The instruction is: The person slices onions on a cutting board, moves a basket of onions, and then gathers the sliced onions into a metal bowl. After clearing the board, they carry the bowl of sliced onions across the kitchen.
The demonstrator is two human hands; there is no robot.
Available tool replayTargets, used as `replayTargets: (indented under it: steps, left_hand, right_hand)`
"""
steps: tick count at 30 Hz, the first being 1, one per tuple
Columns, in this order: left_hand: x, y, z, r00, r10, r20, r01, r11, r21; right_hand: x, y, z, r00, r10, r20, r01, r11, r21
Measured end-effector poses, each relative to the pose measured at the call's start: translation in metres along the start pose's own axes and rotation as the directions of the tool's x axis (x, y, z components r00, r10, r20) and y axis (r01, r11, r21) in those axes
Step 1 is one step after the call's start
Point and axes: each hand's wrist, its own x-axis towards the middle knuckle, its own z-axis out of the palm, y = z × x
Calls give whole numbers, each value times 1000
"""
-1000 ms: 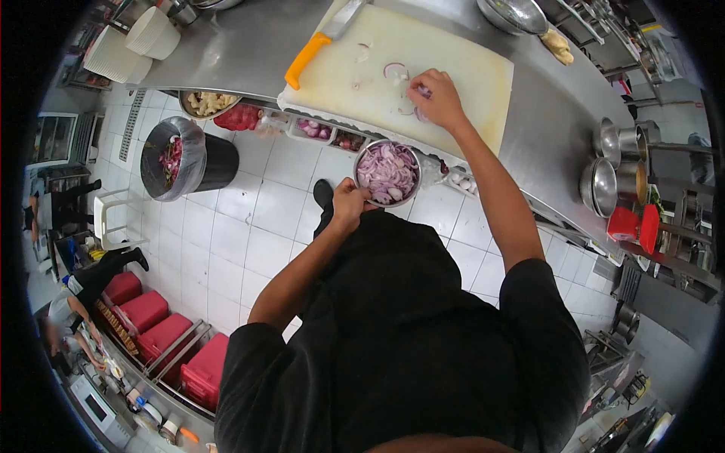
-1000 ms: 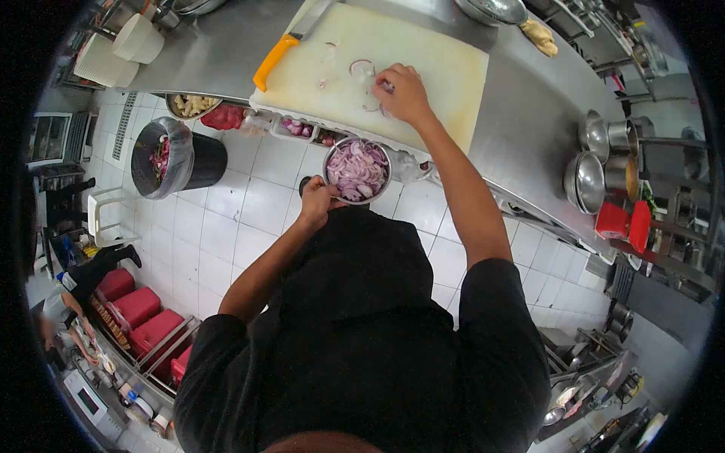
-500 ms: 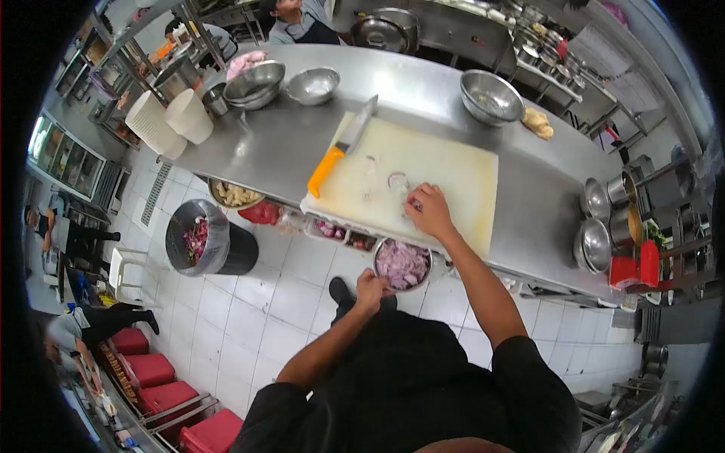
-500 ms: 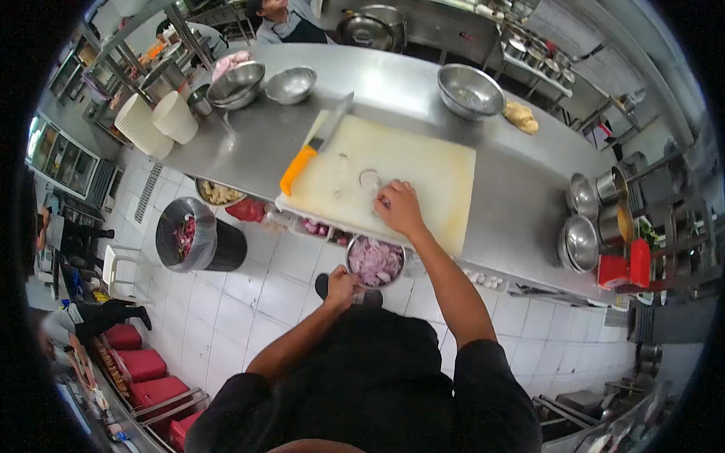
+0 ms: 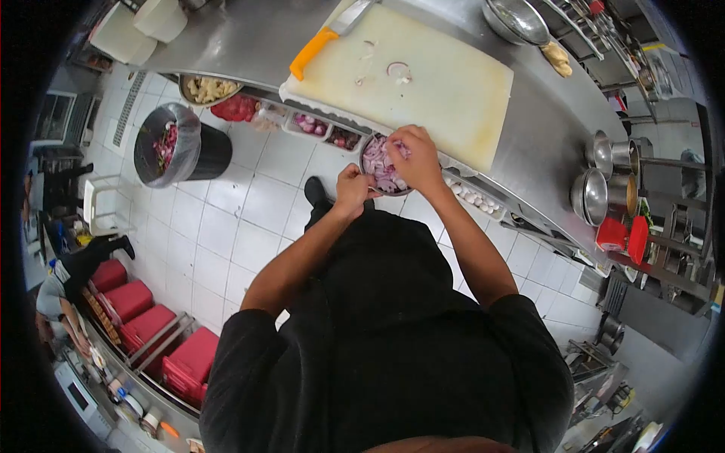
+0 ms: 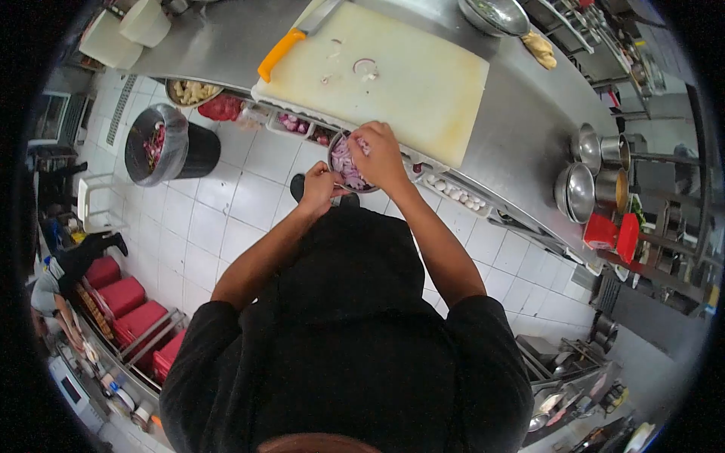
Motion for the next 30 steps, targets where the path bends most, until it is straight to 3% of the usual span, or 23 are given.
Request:
replayTargets:
  steps: [1,4,7,13,16,24,27,30]
  left_hand:
    - [-2,2,2,1000,3,-11,-3,1000,-4]
    - [-5,3,4,999,6,-46,-6,1000,7]
    - [-1,-3,-5,998,-10,-59,13,999,53]
    - [-5,0,-13,993,-5,-115,7,1000,16]
    - [-7,6,-19,992,-1,-125,-1,1000,-19]
    - [5,16,-30,994,13,-112,-20,998,-54]
    - [6,21,-35,994,18,-110,-24,998,-52]
    - [6,25,-42,995,36,-90,-41,998,-46]
  right_hand:
    - [5,2,0,1000,20,-8,-20,999,39]
    - [46,14,-8,942,321,-102,-292,929,228]
    - [94,64,-2,904,348,-248,-326,937,125]
    - [144,99,42,933,186,-309,-266,934,-240]
    - [137,80,60,953,73,-295,-159,947,-278]
    - [62,4,58,998,-19,-55,14,996,-88]
    - [34,-23,52,991,52,126,-58,997,44]
    - [64,-25,47,999,34,25,-36,995,93]
